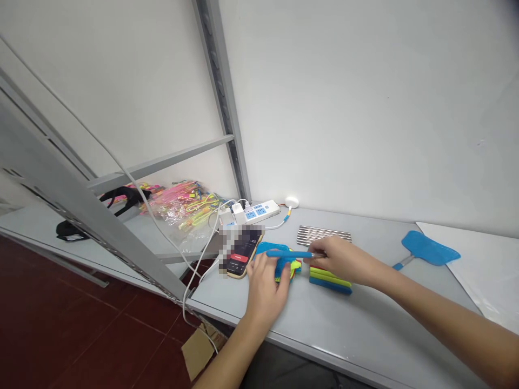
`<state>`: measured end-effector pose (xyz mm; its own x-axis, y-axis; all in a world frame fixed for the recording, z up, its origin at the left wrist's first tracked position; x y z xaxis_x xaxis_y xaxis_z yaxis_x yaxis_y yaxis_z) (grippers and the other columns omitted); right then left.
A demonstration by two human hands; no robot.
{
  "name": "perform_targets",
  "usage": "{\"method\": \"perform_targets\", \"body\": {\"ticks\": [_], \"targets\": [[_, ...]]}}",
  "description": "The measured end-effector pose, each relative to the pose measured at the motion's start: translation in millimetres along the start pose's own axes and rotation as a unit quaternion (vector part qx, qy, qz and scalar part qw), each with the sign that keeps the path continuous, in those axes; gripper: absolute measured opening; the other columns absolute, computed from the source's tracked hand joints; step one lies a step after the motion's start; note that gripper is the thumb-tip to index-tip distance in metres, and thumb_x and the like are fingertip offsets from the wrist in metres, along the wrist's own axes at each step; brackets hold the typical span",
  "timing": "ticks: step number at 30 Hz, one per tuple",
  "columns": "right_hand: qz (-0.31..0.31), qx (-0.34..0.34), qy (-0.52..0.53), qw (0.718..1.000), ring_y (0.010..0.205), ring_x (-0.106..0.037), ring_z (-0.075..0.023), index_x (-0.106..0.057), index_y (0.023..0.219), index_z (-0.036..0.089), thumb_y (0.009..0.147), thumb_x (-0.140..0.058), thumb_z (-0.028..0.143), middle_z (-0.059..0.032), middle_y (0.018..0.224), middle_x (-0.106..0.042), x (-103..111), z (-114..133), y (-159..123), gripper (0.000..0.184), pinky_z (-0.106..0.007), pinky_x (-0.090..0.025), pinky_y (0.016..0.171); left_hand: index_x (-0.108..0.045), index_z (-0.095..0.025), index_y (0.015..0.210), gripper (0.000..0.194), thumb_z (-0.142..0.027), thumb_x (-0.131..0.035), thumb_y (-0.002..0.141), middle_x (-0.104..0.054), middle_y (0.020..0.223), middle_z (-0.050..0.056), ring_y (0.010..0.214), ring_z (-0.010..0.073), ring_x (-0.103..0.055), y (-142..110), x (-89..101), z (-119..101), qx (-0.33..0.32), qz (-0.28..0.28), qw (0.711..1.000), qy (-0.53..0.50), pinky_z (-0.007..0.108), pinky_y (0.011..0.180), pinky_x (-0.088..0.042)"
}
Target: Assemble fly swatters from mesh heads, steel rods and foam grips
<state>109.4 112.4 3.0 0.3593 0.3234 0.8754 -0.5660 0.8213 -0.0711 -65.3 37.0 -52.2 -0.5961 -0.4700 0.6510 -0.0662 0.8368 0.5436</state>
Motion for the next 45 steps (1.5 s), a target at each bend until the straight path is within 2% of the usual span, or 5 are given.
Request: {"method": "perform_targets", "body": {"ticks": [11, 22, 30, 39, 45], "targets": [[0.058, -0.013, 0.037, 0.998, 0.062, -0.051, -0.0152, -0.056, 0.075, 0.022, 0.097, -0.043, 0.048, 0.0000, 0.072, -0.063, 7.8, 2.8, -83.8, 0.036, -0.027, -0.029, 0.056, -0.057, -0.020, 0.108, 0.018, -0.016, -0.051, 0.092, -0.065, 0.098, 0.007, 0.090, 0.0217, -0.059, -21.3, 20.8, -40.4, -0.196, -0.034, 0.976, -0.090, 0.037, 0.078, -0.041], [0.122, -0.097, 0.127, 0.980, 0.083, -0.061, -0.0219, -0.060, 0.098, 0.026, 0.099, -0.034, 0.051, -0.0034, 0.090, -0.068, 0.0, -54.5, -149.0, 0.035, -0.032, -0.045, 0.074, -0.055, -0.020, 0.069, 0.034, -0.038, -0.052, 0.097, -0.057, 0.060, -0.001, 0.061, 0.0171, -0.052, -8.0, -49.3, -131.5, -0.334, 0.103, 0.933, 0.079, 0.035, 0.064, -0.026], [0.012, -0.155, 0.276, 0.949, 0.103, -0.060, -0.0244, -0.064, 0.115, 0.028, 0.095, -0.038, 0.059, -0.0063, 0.107, -0.066, 16.8, -83.5, -175.3, 0.045, -0.037, -0.047, 0.095, -0.060, -0.017, 0.074, 0.039, -0.043, -0.044, 0.100, -0.064, 0.067, 0.004, 0.067, 0.0212, -0.060, 34.3, -65.2, -196.6, -0.426, 0.107, 0.894, 0.086, 0.037, 0.068, -0.032], [0.022, -0.158, 0.240, 0.958, 0.089, -0.064, -0.0250, -0.068, 0.103, 0.026, 0.093, -0.042, 0.058, -0.0060, 0.093, -0.070, 15.8, -80.0, -180.7, 0.042, -0.033, -0.051, 0.080, -0.060, -0.015, 0.089, 0.036, -0.040, -0.037, 0.101, -0.064, 0.068, 0.005, 0.056, 0.0207, -0.063, 25.4, -74.2, -177.7, -0.578, 0.197, 0.784, 0.114, 0.032, 0.049, -0.034], [0.031, -0.100, 0.070, 0.992, 0.060, -0.057, -0.0203, -0.057, 0.083, 0.025, 0.098, -0.033, 0.046, -0.0039, 0.070, -0.067, -6.2, -59.5, -157.8, 0.035, -0.030, -0.039, 0.056, -0.058, -0.015, 0.094, 0.029, -0.041, -0.044, 0.098, -0.066, 0.067, 0.004, 0.050, 0.0213, -0.063, 17.3, -56.9, -150.6, -0.473, 0.317, 0.806, 0.161, 0.031, 0.038, -0.029]]}}
Point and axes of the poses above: each hand's wrist, its own y-axis towards the middle knuckle, its own x-axis out of the back of the hand, z = x × y, the point moved 4 cm from there along y, towards the middle knuckle
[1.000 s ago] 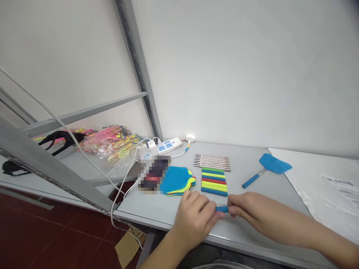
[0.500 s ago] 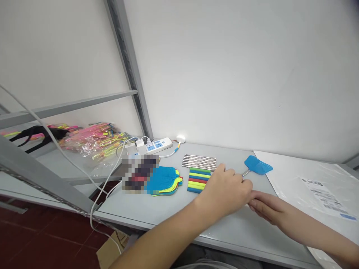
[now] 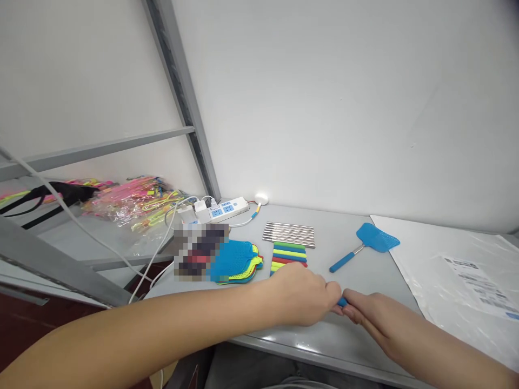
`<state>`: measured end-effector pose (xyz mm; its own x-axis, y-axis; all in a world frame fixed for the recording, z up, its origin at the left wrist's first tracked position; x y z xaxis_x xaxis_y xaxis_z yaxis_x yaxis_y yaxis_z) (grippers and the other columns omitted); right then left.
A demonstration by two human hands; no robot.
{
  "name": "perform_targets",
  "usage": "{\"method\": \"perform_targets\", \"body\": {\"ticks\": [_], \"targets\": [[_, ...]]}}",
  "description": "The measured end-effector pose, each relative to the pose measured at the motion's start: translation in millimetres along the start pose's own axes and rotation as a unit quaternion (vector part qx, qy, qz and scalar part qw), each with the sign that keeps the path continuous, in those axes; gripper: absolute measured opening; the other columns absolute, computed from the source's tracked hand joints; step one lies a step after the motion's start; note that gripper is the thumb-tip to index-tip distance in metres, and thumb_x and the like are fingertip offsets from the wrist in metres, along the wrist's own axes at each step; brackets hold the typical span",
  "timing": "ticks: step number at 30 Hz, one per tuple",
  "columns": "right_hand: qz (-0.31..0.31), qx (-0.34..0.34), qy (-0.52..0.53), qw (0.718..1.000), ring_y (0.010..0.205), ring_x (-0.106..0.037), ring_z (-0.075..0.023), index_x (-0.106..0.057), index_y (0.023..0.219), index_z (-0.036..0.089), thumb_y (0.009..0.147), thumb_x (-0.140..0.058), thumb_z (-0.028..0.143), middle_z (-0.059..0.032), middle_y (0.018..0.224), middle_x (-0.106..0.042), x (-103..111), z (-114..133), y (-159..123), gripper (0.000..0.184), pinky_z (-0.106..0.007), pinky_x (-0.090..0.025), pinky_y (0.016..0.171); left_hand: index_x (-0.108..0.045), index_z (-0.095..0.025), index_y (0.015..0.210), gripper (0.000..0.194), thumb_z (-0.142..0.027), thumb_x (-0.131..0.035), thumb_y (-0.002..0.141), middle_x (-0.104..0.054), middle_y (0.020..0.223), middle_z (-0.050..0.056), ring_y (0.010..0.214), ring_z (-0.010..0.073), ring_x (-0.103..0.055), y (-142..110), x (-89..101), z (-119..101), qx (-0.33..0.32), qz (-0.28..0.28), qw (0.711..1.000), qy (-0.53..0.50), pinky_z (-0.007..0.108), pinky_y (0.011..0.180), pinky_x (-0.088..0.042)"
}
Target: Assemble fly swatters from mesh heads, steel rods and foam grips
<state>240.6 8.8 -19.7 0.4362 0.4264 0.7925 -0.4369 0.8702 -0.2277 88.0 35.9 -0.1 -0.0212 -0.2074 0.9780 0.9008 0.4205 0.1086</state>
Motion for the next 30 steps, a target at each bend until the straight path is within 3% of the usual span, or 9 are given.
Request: {"method": "perform_targets", "body": {"ticks": [5, 8, 10, 15, 16, 18, 20, 24, 30], "targets": [[-0.019, 0.084, -0.201, 0.976, 0.043, -0.047, -0.0168, -0.044, 0.079, 0.024, 0.086, -0.044, 0.017, 0.0009, 0.057, -0.059, -18.2, 5.0, 19.3, 0.010, -0.030, -0.018, 0.044, -0.060, -0.019, 0.086, 0.024, -0.039, -0.049, 0.095, -0.062, 0.057, 0.002, 0.042, 0.0201, -0.055, -24.2, 3.2, 14.6, 0.076, 0.102, 0.987, -0.098, 0.028, 0.035, -0.019], [-0.066, 0.184, -0.309, 0.931, 0.041, -0.047, -0.0175, -0.043, 0.083, 0.024, 0.071, -0.048, 0.005, 0.0016, 0.061, -0.060, -23.5, 18.0, 21.5, 0.023, -0.032, -0.010, 0.044, -0.051, -0.022, 0.066, 0.034, -0.038, -0.045, 0.096, -0.054, 0.052, -0.001, 0.041, 0.0149, -0.045, -34.3, 11.0, 28.1, 0.125, 0.133, 0.939, -0.293, 0.025, 0.037, -0.023], [-0.106, 0.236, -0.355, 0.898, 0.040, -0.046, -0.0169, -0.043, 0.083, 0.024, 0.065, -0.050, 0.003, 0.0014, 0.063, -0.059, -23.2, 29.5, 18.9, 0.029, -0.032, -0.009, 0.045, -0.044, -0.022, 0.061, 0.042, -0.042, -0.042, 0.097, -0.047, 0.053, -0.003, 0.042, 0.0128, -0.040, -39.6, 10.4, 33.3, 0.139, 0.185, 0.854, -0.466, 0.024, 0.041, -0.028], [-0.179, 0.296, -0.402, 0.848, 0.048, -0.047, -0.0176, -0.048, 0.085, 0.024, 0.071, -0.048, 0.002, -0.0004, 0.067, -0.055, 0.7, 20.9, 5.4, 0.026, -0.032, -0.022, 0.050, -0.037, -0.023, 0.068, 0.048, -0.065, -0.047, 0.089, -0.024, 0.054, -0.009, 0.040, 0.0088, -0.016, -69.6, -11.1, 29.0, 0.211, 0.380, 0.491, -0.755, 0.022, 0.041, -0.016], [-0.185, 0.291, -0.414, 0.843, 0.054, -0.050, -0.0188, -0.051, 0.090, 0.023, 0.077, -0.046, 0.002, -0.0016, 0.070, -0.057, 10.2, 7.4, 3.2, 0.025, -0.033, -0.027, 0.054, -0.036, -0.023, 0.068, 0.048, -0.065, -0.047, 0.089, -0.022, 0.055, -0.009, 0.042, 0.0085, -0.013, -75.7, -14.8, 28.1, 0.219, 0.373, 0.451, -0.781, 0.022, 0.042, -0.013], [-0.212, 0.265, -0.408, 0.848, 0.062, -0.053, -0.0199, -0.056, 0.097, 0.024, 0.087, -0.042, 0.007, -0.0039, 0.077, -0.060, 33.6, -26.7, -0.7, 0.024, -0.034, -0.033, 0.061, -0.038, -0.022, 0.068, 0.049, -0.065, -0.048, 0.089, -0.026, 0.058, -0.007, 0.045, 0.0091, -0.018, -83.6, -21.0, 27.0, 0.235, 0.299, 0.417, -0.825, 0.022, 0.043, -0.016], [-0.260, 0.179, -0.381, 0.869, 0.060, -0.051, -0.0196, -0.057, 0.088, 0.025, 0.095, -0.044, 0.021, -0.0038, 0.074, -0.057, 57.0, -62.7, -2.8, 0.015, -0.035, -0.032, 0.058, -0.047, -0.020, 0.070, 0.047, -0.063, -0.054, 0.087, -0.039, 0.066, -0.003, 0.053, 0.0099, -0.033, -84.2, -23.8, 26.1, 0.249, 0.164, 0.437, -0.849, 0.023, 0.050, -0.031], [-0.293, 0.109, -0.222, 0.923, 0.084, -0.058, -0.0229, -0.059, 0.101, 0.023, 0.098, -0.045, 0.032, -0.0083, 0.099, -0.060, 62.3, -90.7, -8.1, 0.017, -0.036, -0.042, 0.071, -0.062, -0.020, 0.085, 0.040, -0.060, -0.058, 0.087, -0.053, 0.086, 0.002, 0.073, 0.0130, -0.050, -68.8, -20.2, 14.5, 0.260, -0.073, 0.549, -0.791, 0.027, 0.073, -0.043], [-0.416, 0.087, -0.103, 0.899, 0.098, -0.053, -0.0252, -0.062, 0.113, 0.024, 0.097, -0.046, 0.028, -0.0093, 0.106, -0.050, 9.2, -63.1, -22.0, 0.023, -0.041, -0.046, 0.081, -0.066, -0.025, 0.098, 0.011, -0.029, -0.058, 0.093, -0.066, 0.101, 0.004, 0.097, 0.0194, -0.059, -60.6, -27.9, -0.1, 0.287, -0.204, 0.753, -0.556, 0.031, 0.088, -0.047]]}}
Point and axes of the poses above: each hand's wrist, its own y-axis towards the middle knuckle, its own x-axis out of the back of the hand, z = x × y, the point moved 4 cm from there along y, towards the middle knuckle
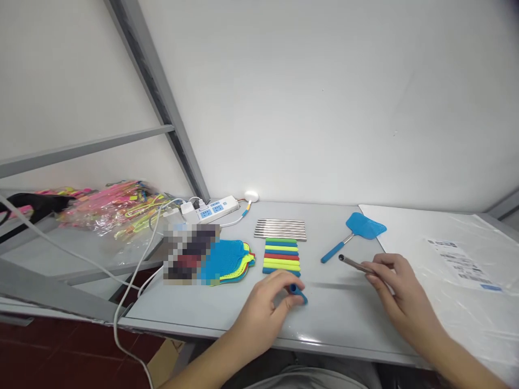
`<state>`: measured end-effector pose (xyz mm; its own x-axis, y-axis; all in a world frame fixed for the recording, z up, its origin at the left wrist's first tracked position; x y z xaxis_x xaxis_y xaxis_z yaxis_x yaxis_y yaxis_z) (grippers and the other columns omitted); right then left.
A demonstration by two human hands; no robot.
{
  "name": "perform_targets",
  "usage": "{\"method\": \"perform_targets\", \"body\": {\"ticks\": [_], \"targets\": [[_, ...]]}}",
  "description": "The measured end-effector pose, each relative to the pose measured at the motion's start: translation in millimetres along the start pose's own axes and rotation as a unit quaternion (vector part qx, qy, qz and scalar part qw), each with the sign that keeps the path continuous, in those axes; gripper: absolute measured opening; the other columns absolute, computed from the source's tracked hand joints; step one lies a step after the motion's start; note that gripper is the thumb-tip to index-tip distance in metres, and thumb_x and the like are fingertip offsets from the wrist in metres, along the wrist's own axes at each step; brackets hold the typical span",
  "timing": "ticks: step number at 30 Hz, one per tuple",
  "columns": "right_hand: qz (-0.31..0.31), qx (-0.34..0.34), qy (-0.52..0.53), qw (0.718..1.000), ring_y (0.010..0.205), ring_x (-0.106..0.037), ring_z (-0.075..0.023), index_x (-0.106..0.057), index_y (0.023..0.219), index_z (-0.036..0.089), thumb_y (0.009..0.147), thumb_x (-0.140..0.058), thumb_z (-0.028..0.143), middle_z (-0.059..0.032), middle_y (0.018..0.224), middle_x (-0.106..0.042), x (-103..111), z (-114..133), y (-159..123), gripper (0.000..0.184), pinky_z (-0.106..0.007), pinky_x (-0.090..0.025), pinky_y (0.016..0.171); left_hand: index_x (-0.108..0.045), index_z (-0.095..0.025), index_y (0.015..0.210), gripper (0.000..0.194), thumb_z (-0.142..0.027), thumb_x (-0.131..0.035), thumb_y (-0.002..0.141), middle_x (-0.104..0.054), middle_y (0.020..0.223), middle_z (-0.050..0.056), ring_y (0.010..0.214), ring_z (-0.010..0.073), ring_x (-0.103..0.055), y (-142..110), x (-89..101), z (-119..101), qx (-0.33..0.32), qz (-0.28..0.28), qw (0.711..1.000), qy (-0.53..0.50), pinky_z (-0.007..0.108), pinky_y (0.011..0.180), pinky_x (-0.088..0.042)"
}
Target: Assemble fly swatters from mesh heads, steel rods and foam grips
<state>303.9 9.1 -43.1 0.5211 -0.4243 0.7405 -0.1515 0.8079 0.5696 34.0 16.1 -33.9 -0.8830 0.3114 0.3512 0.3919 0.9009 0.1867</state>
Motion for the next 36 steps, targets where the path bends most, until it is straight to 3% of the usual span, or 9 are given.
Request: {"method": "perform_targets", "body": {"ticks": [4, 9, 15, 17, 19, 22, 26, 36], "targets": [[-0.018, -0.034, 0.009, 0.999, 0.084, -0.050, -0.0222, -0.065, 0.114, 0.024, 0.098, -0.047, 0.026, -0.0049, 0.088, -0.045, -17.2, 8.3, -21.1, 0.025, -0.039, -0.044, 0.074, -0.064, -0.024, 0.101, 0.012, -0.021, -0.055, 0.095, -0.068, 0.100, 0.004, 0.096, 0.0187, -0.060, -14.1, 7.7, 19.8, -0.081, -0.009, 0.985, 0.154, 0.032, 0.087, -0.048], [-0.006, -0.060, 0.015, 0.998, 0.077, -0.050, -0.0198, -0.065, 0.116, 0.027, 0.097, -0.052, 0.028, -0.0021, 0.082, -0.048, -25.3, -0.2, -29.4, 0.024, -0.038, -0.042, 0.073, -0.063, -0.023, 0.101, 0.012, -0.018, -0.053, 0.096, -0.069, 0.094, 0.003, 0.095, 0.0215, -0.055, -23.9, 18.9, 33.2, -0.115, -0.024, 0.945, 0.306, 0.037, 0.086, -0.046], [-0.007, -0.103, 0.040, 0.994, 0.079, -0.052, -0.0193, -0.069, 0.109, 0.030, 0.096, -0.054, 0.033, -0.0021, 0.084, -0.051, -25.5, -8.6, -27.0, 0.020, -0.036, -0.043, 0.072, -0.066, -0.023, 0.105, 0.021, -0.011, -0.058, 0.090, -0.066, 0.117, 0.007, 0.108, 0.0309, -0.050, -20.4, 17.8, 28.7, -0.144, -0.103, 0.853, 0.490, 0.043, 0.081, -0.040], [0.001, -0.117, 0.046, 0.992, 0.079, -0.053, -0.0193, -0.069, 0.108, 0.030, 0.096, -0.054, 0.034, -0.0022, 0.084, -0.052, -26.2, -10.3, -27.0, 0.019, -0.035, -0.044, 0.071, -0.066, -0.022, 0.109, 0.025, -0.009, -0.059, 0.088, -0.065, 0.115, 0.009, 0.103, 0.0306, -0.052, -18.9, 16.0, 29.3, -0.138, -0.115, 0.832, 0.524, 0.041, 0.077, -0.040], [0.007, -0.128, 0.050, 0.990, 0.079, -0.053, -0.0196, -0.069, 0.107, 0.031, 0.095, -0.054, 0.034, -0.0024, 0.084, -0.053, -26.7, -12.1, -27.8, 0.020, -0.035, -0.044, 0.071, -0.065, -0.021, 0.110, 0.025, -0.009, -0.057, 0.089, -0.064, 0.104, 0.009, 0.093, 0.0264, -0.054, -18.2, 13.1, 30.2, -0.145, -0.100, 0.834, 0.524, 0.039, 0.073, -0.040], [0.013, -0.135, 0.049, 0.990, 0.079, -0.054, -0.0199, -0.070, 0.107, 0.031, 0.095, -0.054, 0.035, -0.0025, 0.084, -0.054, -27.0, -13.7, -29.2, 0.020, -0.035, -0.044, 0.071, -0.064, -0.020, 0.103, 0.016, -0.016, -0.052, 0.094, -0.061, 0.090, 0.006, 0.081, 0.0217, -0.052, -18.2, 6.9, 30.6, -0.148, -0.029, 0.862, 0.484, 0.035, 0.070, -0.042], [0.018, -0.137, 0.042, 0.990, 0.078, -0.055, -0.0195, -0.070, 0.105, 0.030, 0.095, -0.053, 0.036, -0.0022, 0.084, -0.055, -26.6, -13.4, -28.9, 0.021, -0.035, -0.044, 0.071, -0.063, -0.022, 0.104, 0.017, -0.024, -0.048, 0.096, -0.059, 0.094, 0.006, 0.086, 0.0224, -0.052, -20.6, -1.7, 26.5, -0.116, 0.048, 0.898, 0.421, 0.035, 0.073, -0.045], [0.036, -0.150, 0.052, 0.987, 0.078, -0.056, -0.0197, -0.070, 0.104, 0.031, 0.095, -0.052, 0.041, -0.0026, 0.085, -0.057, -27.9, -15.1, -29.9, 0.022, -0.035, -0.044, 0.070, -0.057, -0.024, 0.123, 0.029, -0.028, -0.050, 0.095, -0.058, 0.110, 0.009, 0.097, 0.0254, -0.055, -24.3, -4.0, 24.7, -0.092, 0.064, 0.912, 0.394, 0.040, 0.080, -0.050]]}}
Point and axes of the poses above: each hand's wrist, its own y-axis towards the middle knuckle, its own x-axis out of the back of the hand, z = x × y, the point moved 4 cm from there along y, towards the middle knuckle
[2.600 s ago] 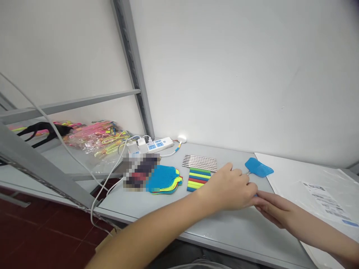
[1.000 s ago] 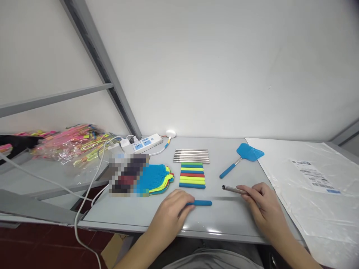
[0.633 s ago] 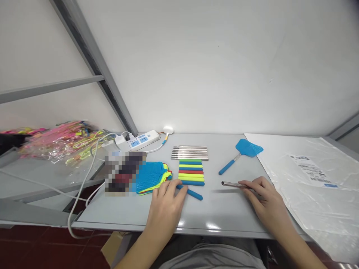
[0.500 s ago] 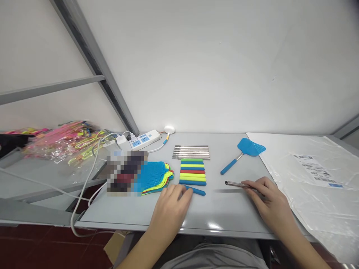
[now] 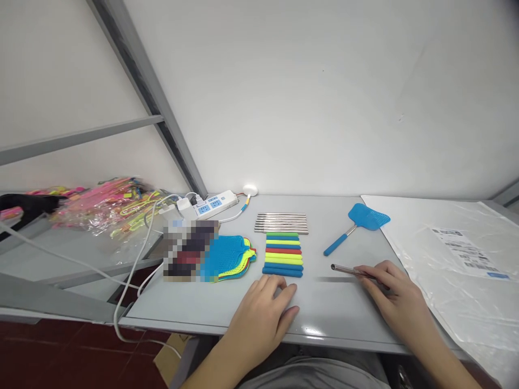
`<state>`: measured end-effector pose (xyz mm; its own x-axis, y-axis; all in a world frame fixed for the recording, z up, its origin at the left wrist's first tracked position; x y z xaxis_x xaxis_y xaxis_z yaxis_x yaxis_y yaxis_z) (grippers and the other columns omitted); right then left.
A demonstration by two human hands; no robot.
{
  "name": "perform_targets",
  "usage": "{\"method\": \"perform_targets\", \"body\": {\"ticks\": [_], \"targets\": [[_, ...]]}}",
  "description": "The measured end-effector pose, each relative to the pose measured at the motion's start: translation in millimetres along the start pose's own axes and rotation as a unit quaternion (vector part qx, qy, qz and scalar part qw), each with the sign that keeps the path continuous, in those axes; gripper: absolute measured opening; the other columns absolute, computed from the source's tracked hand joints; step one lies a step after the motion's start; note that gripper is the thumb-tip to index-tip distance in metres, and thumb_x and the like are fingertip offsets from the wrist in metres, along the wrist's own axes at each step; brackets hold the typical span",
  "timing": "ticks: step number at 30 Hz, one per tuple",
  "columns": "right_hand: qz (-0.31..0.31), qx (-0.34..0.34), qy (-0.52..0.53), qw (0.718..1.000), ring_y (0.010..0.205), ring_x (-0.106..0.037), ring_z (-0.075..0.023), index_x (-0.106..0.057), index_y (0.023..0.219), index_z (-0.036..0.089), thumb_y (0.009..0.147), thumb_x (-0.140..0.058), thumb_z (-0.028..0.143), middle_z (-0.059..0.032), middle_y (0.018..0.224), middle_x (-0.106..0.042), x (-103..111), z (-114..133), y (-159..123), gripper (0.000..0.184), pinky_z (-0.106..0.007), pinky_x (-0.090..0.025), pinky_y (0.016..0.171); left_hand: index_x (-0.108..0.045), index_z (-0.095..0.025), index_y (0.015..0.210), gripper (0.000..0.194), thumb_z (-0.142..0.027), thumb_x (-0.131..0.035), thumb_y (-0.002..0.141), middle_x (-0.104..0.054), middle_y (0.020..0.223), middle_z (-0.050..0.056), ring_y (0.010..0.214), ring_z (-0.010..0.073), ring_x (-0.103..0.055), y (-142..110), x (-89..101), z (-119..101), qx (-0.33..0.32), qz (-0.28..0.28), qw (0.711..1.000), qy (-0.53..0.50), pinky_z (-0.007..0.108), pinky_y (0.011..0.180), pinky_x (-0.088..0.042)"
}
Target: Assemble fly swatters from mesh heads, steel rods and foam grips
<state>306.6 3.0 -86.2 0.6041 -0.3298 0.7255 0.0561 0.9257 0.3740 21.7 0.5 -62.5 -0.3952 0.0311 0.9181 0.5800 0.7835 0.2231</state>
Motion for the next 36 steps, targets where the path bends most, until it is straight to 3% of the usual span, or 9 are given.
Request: {"method": "perform_targets", "body": {"ticks": [11, 17, 36], "targets": [[0.004, -0.005, 0.006, 1.000, 0.080, -0.058, -0.0199, -0.070, 0.103, 0.030, 0.094, -0.053, 0.041, -0.0024, 0.086, -0.059, -1.4, -2.4, 0.4, 0.023, -0.035, -0.045, 0.071, -0.055, -0.021, 0.133, 0.038, -0.027, -0.048, 0.096, -0.054, 0.139, 0.010, 0.103, 0.0273, -0.057, -5.7, 2.5, -3.1, -0.036, -0.046, 0.995, 0.078, 0.043, 0.083, -0.051], [0.007, -0.011, 0.009, 1.000, 0.077, -0.058, -0.0186, -0.070, 0.102, 0.030, 0.093, -0.053, 0.041, -0.0012, 0.086, -0.059, -1.5, -1.3, 0.7, 0.022, -0.033, -0.045, 0.068, -0.056, -0.017, 0.133, 0.040, -0.030, -0.051, 0.095, -0.056, 0.139, 0.009, 0.113, 0.0304, -0.052, -3.9, 4.3, -3.3, -0.041, -0.067, 0.993, 0.090, 0.046, 0.089, -0.049], [0.027, -0.009, 0.005, 1.000, 0.080, -0.059, -0.0207, -0.069, 0.103, 0.029, 0.094, -0.051, 0.044, -0.0027, 0.087, -0.059, -3.7, -4.7, -0.9, 0.025, -0.035, -0.046, 0.070, -0.057, -0.020, 0.131, 0.037, -0.032, -0.046, 0.098, -0.054, 0.143, 0.007, 0.118, 0.0295, -0.054, -5.6, 1.2, -6.4, -0.037, -0.045, 0.993, 0.099, 0.045, 0.087, -0.046]]}}
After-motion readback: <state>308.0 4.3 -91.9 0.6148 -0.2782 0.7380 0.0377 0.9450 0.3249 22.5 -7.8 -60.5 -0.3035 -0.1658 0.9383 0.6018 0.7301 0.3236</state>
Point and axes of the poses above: each hand's wrist, its own y-axis towards the middle knuckle, its own x-axis out of the back of the hand, z = x × y, the point moved 4 cm from there along y, towards the middle knuckle
